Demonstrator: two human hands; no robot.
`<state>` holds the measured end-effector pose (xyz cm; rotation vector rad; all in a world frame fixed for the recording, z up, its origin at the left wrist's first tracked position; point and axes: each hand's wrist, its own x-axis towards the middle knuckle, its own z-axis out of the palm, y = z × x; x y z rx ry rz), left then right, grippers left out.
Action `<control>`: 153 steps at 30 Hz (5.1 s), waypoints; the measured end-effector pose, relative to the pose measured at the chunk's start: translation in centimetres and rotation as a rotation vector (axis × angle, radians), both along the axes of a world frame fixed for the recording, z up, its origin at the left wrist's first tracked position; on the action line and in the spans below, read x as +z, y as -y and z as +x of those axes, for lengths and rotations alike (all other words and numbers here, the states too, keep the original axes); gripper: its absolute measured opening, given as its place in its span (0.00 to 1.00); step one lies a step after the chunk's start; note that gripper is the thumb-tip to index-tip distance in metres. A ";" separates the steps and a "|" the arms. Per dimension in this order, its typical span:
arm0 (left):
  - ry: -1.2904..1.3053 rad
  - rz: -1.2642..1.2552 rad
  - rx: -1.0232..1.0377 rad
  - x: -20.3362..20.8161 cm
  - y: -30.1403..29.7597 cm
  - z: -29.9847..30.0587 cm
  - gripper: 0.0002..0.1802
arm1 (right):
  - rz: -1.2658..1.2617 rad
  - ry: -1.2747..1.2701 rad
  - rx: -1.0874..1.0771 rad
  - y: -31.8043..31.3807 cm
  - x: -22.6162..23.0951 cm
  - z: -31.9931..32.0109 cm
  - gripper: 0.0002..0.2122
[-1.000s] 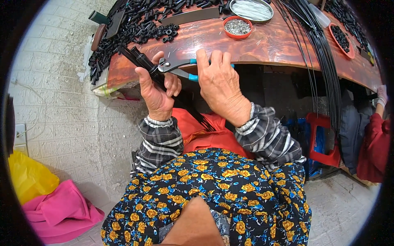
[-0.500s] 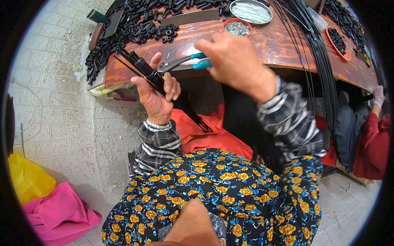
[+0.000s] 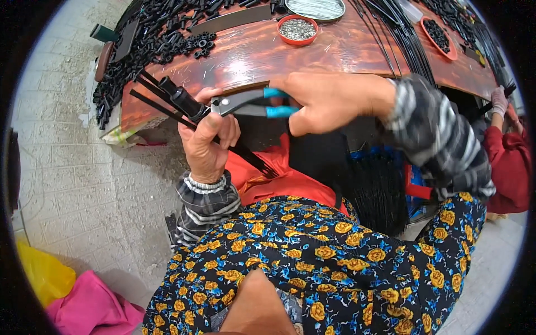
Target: The worker is seen assembling and cutting small plastic straps at a production workbench.
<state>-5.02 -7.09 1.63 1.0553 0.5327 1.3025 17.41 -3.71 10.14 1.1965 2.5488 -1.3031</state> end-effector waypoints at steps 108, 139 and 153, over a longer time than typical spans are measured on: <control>0.030 -0.248 0.132 -0.5 -2.8 0.8 0.50 | 0.822 0.155 -0.637 -12.6 -7.9 1.5 0.07; 0.011 -0.234 0.123 -1.2 -3.7 1.3 0.49 | 0.018 -0.715 -0.908 -12.6 -7.7 5.3 0.08; 0.074 -0.096 0.136 -0.9 -2.3 1.6 0.42 | 0.000 -1.239 -0.779 -0.8 -6.0 -7.2 0.08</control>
